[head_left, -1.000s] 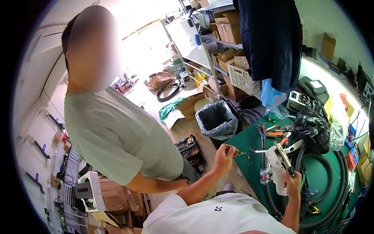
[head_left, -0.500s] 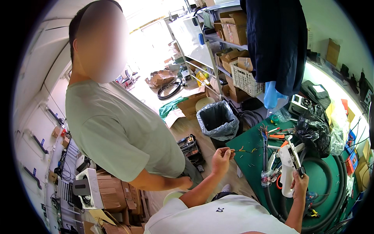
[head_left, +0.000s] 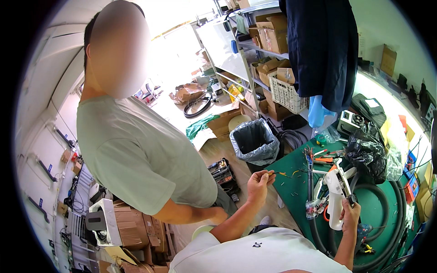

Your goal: The person manipulates multiple colored electrical wires within a white plastic housing, using wire cutters to trim the wire ends and stripping insulation to prepare the connections.

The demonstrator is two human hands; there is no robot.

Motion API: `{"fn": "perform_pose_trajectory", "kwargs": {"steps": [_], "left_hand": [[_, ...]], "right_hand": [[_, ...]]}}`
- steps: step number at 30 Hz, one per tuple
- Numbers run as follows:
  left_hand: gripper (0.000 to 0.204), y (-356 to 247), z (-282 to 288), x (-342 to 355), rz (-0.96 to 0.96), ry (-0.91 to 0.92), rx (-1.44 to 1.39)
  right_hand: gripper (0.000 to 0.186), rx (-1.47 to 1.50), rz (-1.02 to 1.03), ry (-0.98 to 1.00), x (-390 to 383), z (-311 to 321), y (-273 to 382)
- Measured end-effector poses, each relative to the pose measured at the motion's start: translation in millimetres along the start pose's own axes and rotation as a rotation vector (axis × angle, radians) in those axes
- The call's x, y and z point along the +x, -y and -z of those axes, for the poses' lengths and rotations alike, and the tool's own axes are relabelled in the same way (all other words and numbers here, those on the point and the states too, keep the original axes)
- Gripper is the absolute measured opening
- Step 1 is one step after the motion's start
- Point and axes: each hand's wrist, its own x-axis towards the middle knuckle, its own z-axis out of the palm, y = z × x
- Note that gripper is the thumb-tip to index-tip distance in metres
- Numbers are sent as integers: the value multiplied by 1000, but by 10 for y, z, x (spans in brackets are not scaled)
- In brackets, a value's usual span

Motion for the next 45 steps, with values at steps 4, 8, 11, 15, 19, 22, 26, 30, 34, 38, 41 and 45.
{"fn": "perform_pose_trajectory", "kwargs": {"steps": [4,8,11,15,19,22,26,30,34,38,41,45], "left_hand": [[9,-67,-32,-48,41,24,-106],[10,-176,-136,-53,78,81,-208],[16,-242,-168,-4,71,96,-249],[10,-355,-279,16,12,169,-278],[13,-196,-170,71,53,188,-281],[15,-106,-211,73,96,185,-249],[15,-1,-244,82,128,212,-225],[15,99,-235,115,168,241,-196],[15,157,-243,107,205,246,-197],[14,218,-237,123,211,242,-171],[14,267,-211,121,230,228,-148],[14,314,-192,122,257,210,-145]], "right_hand": [[33,1,-9,4,-32,0,-6],[29,14,-18,-24,-43,7,-11],[25,13,-12,-46,-14,-2,-44],[29,-18,-26,-69,-80,122,42],[28,75,-9,-97,-131,250,42],[29,156,6,-120,-242,335,60],[29,183,34,-137,-325,443,-11],[33,161,78,-147,-373,455,11],[35,165,91,-148,-392,441,54],[35,182,104,-125,-368,479,-4],[35,210,104,-98,-351,482,-28],[29,265,121,-35,-332,521,-60]]}}
